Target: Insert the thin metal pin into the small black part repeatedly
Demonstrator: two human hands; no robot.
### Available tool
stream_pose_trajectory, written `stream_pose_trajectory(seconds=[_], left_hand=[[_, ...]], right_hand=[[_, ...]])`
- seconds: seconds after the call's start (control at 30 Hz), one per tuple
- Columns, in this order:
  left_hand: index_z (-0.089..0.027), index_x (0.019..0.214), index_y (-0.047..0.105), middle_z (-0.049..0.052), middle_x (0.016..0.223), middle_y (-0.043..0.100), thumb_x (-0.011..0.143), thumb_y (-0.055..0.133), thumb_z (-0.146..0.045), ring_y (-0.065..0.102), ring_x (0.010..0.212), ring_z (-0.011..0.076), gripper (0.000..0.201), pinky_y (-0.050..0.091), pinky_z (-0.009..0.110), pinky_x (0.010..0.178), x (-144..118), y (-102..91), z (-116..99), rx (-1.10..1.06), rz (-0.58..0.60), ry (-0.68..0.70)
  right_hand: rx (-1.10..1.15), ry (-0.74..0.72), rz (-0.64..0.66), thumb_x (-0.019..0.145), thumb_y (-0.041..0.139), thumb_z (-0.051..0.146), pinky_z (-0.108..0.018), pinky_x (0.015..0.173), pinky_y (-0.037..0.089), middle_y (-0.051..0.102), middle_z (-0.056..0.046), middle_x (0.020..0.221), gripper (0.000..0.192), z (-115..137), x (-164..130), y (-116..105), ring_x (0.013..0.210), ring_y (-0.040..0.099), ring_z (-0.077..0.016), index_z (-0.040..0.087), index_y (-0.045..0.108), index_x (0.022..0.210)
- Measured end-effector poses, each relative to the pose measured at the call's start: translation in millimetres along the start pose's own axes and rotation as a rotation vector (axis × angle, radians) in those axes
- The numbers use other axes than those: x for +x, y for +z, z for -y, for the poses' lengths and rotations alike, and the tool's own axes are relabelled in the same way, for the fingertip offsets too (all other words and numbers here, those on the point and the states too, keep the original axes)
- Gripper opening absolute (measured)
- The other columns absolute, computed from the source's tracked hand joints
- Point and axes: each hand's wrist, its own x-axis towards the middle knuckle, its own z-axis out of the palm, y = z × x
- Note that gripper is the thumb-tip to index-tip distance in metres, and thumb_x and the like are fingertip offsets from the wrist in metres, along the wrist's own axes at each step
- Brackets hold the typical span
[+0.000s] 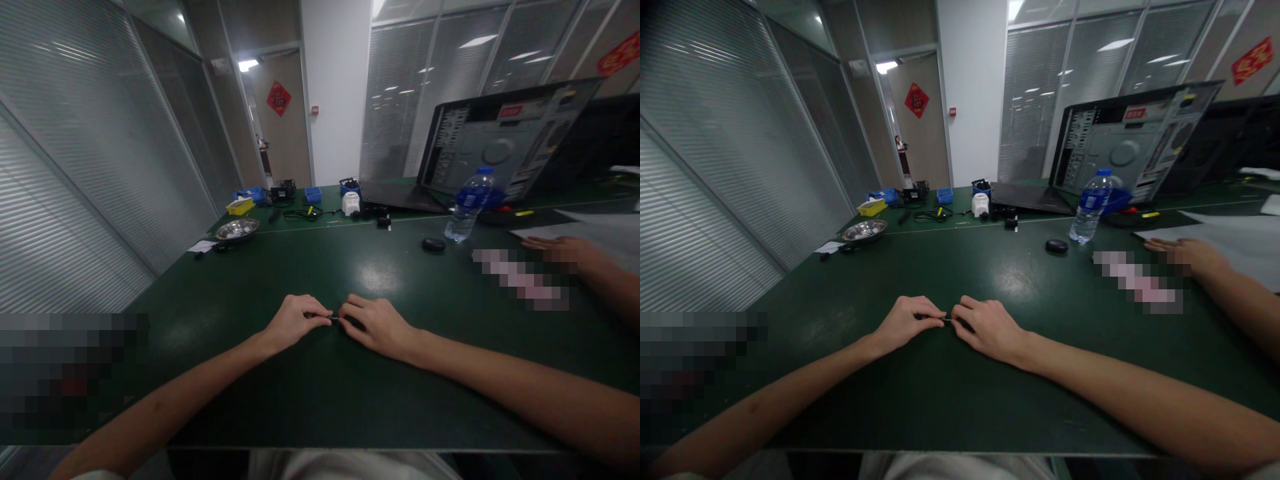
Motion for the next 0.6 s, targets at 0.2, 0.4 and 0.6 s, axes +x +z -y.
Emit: stream_pose_trajectory(seconds=[0.2,0.4,0.6], left_hand=[[-0.022,0.106,0.08,0.006,0.105,0.077,0.093,0.071,-0.03,0.069,0.095,0.0187,0.019,0.055,0.031,0.086,0,-1.8,-8,0.023,0.052,0.062],[-0.02,0.104,0.08,0.006,0.102,0.076,0.099,0.061,-0.031,0.068,0.09,0.0182,0.022,0.053,0.03,0.083,0,-5.2,-13,0.053,0.064,0.032],[-0.019,0.103,0.078,0.005,0.098,0.074,0.1,0.057,-0.031,0.065,0.084,0.0164,0.024,0.05,0.028,0.077,2,-3.7,-10,0.092,0.018,-0.004]], right_hand=[[-0.001,-0.01,0.003,0.107,0.045,0.033,-0.026,0.061,0.035,0.062,-0.004,0.104,0.022,0,-1,2,0.076,0.057,-0.014,0.02,0.061,0.113],[-0.003,-0.017,0.004,0.107,0.045,0.033,-0.027,0.061,0.036,0.061,-0.004,0.104,0.022,0,-1,1,0.077,0.057,-0.0139,0.021,0.062,0.113],[-0.026,-0.021,0.015,0.105,0.046,0.032,-0.026,0.061,0.035,0.061,-0.005,0.103,0.02,0,-1,2,0.077,0.057,-0.0141,0.02,0.062,0.11]])
